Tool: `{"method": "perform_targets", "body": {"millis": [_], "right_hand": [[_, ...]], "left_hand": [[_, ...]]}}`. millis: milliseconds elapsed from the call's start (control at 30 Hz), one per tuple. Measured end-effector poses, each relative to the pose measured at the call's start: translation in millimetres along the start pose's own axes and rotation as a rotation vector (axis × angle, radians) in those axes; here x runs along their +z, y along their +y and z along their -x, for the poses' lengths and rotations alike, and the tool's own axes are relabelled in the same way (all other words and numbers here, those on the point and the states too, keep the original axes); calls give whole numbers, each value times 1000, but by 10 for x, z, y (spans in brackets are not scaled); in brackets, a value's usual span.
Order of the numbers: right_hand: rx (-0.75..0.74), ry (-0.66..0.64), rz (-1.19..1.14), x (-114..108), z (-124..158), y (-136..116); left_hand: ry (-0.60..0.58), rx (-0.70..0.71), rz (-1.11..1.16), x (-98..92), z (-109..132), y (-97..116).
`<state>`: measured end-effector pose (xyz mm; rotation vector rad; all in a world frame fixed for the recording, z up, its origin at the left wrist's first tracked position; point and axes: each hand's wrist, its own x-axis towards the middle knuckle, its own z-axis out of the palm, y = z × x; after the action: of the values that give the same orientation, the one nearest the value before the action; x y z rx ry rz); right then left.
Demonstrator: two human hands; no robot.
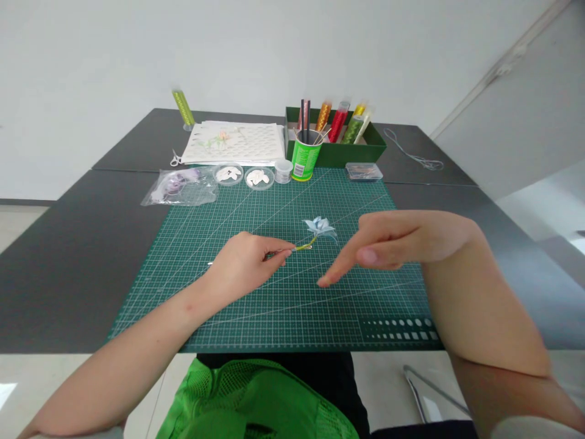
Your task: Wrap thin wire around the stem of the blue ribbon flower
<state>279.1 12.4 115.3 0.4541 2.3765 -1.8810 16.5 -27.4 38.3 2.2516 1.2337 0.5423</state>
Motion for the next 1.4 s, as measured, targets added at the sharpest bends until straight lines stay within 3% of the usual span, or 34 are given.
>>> {"method": "perform_targets", "body": {"millis": [100, 200, 367, 667, 900, 1133, 1200, 1233, 1333, 1400], "right_hand": [[-94, 223, -100, -36, 0, 65], [-67, 399, -127, -81, -44, 140], [-3, 501, -175, -169, -112, 286], [112, 492, -268, -254, -206, 545], [170, 435, -315, -270, -291, 808], [85, 195, -210, -237, -338, 896], [55, 294, -280, -243, -377, 898], [56, 406, -314, -253, -402, 906], [239, 873, -220, -303, -476, 963], [393, 1110, -53, -325, -509, 1010]], "left_hand": [[0, 47, -48, -12, 7, 2], [31, 106, -106, -22, 14, -1], [73, 201, -152, -26, 31, -12], [155, 303, -159, -6, 53, -18], [379, 285, -159, -18, 63, -42], [448, 156, 21, -35, 30, -58], [441, 100, 90, -40, 26, -47], [441, 76, 123, -43, 24, -42], [451, 23, 198, -46, 14, -33], [449, -2, 233, -45, 5, -33]]}}
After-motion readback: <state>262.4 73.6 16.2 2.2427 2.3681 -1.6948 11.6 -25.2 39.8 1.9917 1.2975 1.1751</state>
